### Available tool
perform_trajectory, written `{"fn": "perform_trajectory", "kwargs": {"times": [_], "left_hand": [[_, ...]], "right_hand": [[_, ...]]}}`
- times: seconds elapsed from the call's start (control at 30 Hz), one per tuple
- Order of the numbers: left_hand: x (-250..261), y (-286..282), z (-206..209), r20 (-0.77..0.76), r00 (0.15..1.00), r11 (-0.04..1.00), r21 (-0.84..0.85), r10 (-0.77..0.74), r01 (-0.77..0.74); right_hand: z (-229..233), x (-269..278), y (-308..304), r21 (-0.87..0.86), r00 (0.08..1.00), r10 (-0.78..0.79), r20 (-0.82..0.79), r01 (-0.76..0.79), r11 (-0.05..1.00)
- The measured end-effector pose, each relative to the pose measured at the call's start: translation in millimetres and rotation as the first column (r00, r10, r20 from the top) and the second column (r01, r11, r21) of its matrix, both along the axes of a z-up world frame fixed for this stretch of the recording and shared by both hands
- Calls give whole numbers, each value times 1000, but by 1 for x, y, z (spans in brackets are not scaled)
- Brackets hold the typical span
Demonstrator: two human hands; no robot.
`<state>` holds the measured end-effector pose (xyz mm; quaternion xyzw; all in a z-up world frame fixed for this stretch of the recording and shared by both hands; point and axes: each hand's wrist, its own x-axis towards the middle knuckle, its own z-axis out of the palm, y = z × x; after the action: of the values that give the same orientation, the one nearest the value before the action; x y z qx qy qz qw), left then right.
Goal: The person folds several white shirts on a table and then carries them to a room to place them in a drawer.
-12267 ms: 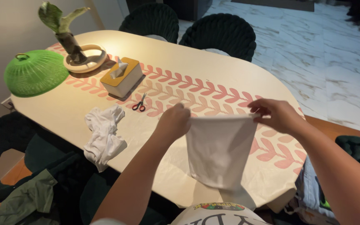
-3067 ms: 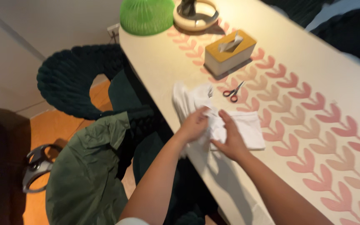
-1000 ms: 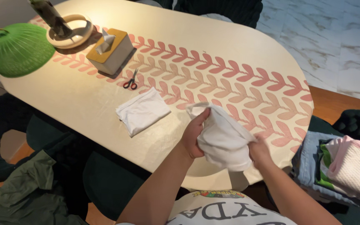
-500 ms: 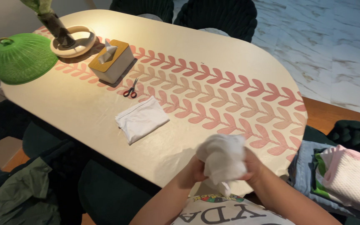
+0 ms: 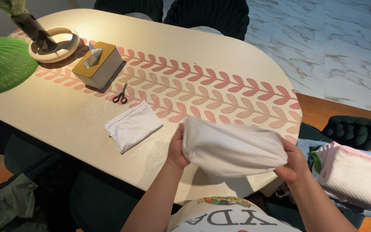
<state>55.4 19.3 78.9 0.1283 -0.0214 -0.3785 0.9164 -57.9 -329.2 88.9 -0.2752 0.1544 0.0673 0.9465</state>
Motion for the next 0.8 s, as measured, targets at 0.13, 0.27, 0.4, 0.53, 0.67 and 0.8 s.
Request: {"fn": "perform_trajectory", "kwargs": {"times": [0.13,0.27,0.4,0.53,0.67,0.8], "left_hand": [[8,-1,8,-37,992,993,9,122,-121],[-8,-38,14,-16,1000,998,62,24,-23],[-33,-58,45,37,994,987,125,-106,101],[-37,-37,77,177,984,1000,-16,-14,17],[-3,16,61,230,970,987,117,80,-109],[-13,10,14,94,995,730,678,29,-86]], "right_hand": [[32,0,28,-169,998,63,30,-57,984],[22,22,75,-631,984,176,-10,-143,762],[-17,48,120,-742,969,122,215,81,665],[-34,59,132,-342,927,320,-194,-370,864],[-31,66,136,-120,878,424,-221,-456,882],[3,60,138,32,772,635,-11,-635,772]]}}
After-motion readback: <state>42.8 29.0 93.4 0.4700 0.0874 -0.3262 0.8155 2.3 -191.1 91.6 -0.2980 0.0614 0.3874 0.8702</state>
